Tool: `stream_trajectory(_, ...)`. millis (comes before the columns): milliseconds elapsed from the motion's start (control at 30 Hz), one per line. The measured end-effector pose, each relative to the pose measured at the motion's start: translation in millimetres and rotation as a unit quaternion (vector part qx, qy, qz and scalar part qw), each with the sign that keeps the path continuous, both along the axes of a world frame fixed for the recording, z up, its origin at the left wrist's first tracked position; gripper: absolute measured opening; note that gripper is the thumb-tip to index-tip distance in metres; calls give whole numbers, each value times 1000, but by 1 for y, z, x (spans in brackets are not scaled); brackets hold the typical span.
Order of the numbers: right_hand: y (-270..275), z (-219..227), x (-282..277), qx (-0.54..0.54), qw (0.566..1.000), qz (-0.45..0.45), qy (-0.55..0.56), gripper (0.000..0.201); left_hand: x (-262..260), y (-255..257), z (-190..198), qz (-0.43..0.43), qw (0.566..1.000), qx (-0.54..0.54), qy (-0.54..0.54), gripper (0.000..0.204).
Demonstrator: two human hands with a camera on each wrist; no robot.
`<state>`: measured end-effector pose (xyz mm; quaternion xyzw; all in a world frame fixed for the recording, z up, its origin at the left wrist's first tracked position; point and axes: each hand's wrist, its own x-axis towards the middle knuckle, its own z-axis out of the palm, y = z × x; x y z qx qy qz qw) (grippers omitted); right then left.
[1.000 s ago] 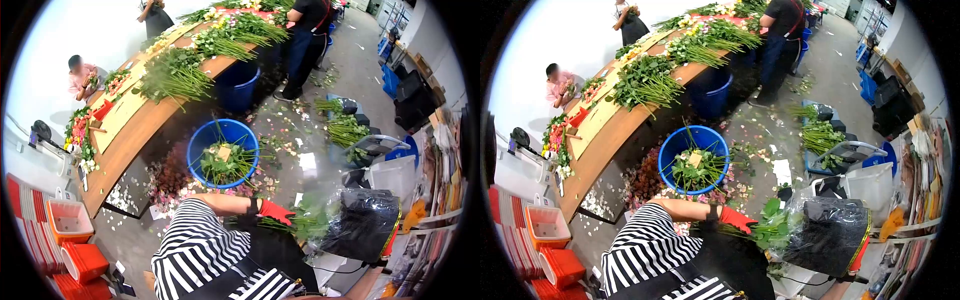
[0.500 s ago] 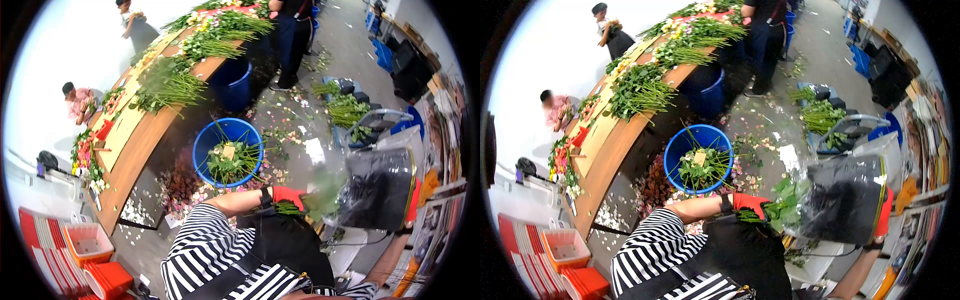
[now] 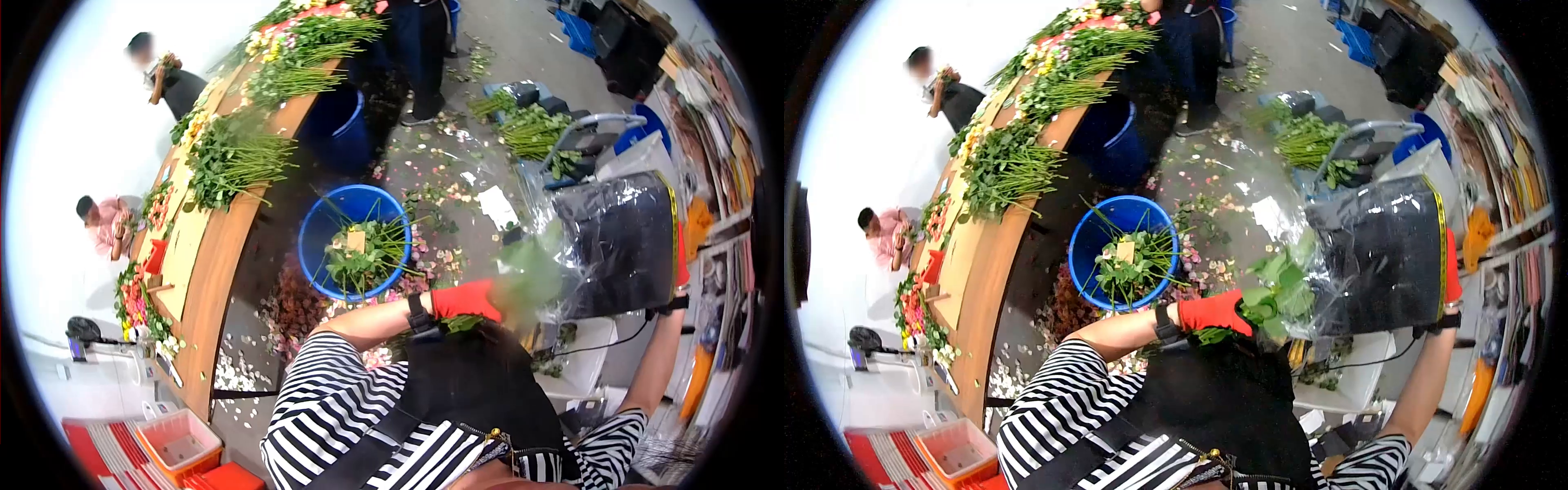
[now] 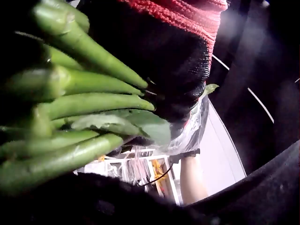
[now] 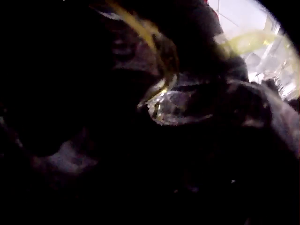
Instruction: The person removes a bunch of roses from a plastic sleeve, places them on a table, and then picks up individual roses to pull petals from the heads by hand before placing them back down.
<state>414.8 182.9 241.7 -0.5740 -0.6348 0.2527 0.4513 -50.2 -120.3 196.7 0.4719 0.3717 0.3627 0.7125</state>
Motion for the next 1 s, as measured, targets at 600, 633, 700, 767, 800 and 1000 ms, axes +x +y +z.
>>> stream_trajectory(600,-73,-61,-107,-4,985,98,143,50,3,14,-40,119,952,76,270,54)
stream_trajectory(633,-72,-68,-108,-5,982,65,177,49,6,12,-33,113,946,80,292,54)
stream_trajectory(700,-76,-67,-109,-72,988,3,137,47,10,8,-23,106,928,73,349,55)
stream_trajectory(767,-76,-66,-119,-73,988,-61,119,42,6,9,-56,85,935,70,337,60)
stream_trajectory(800,-79,-70,-123,-44,987,-96,120,37,9,9,-55,73,939,65,331,63)
stream_trajectory(1000,-56,-103,-70,50,929,-89,355,11,12,-6,-31,-8,968,75,237,61)
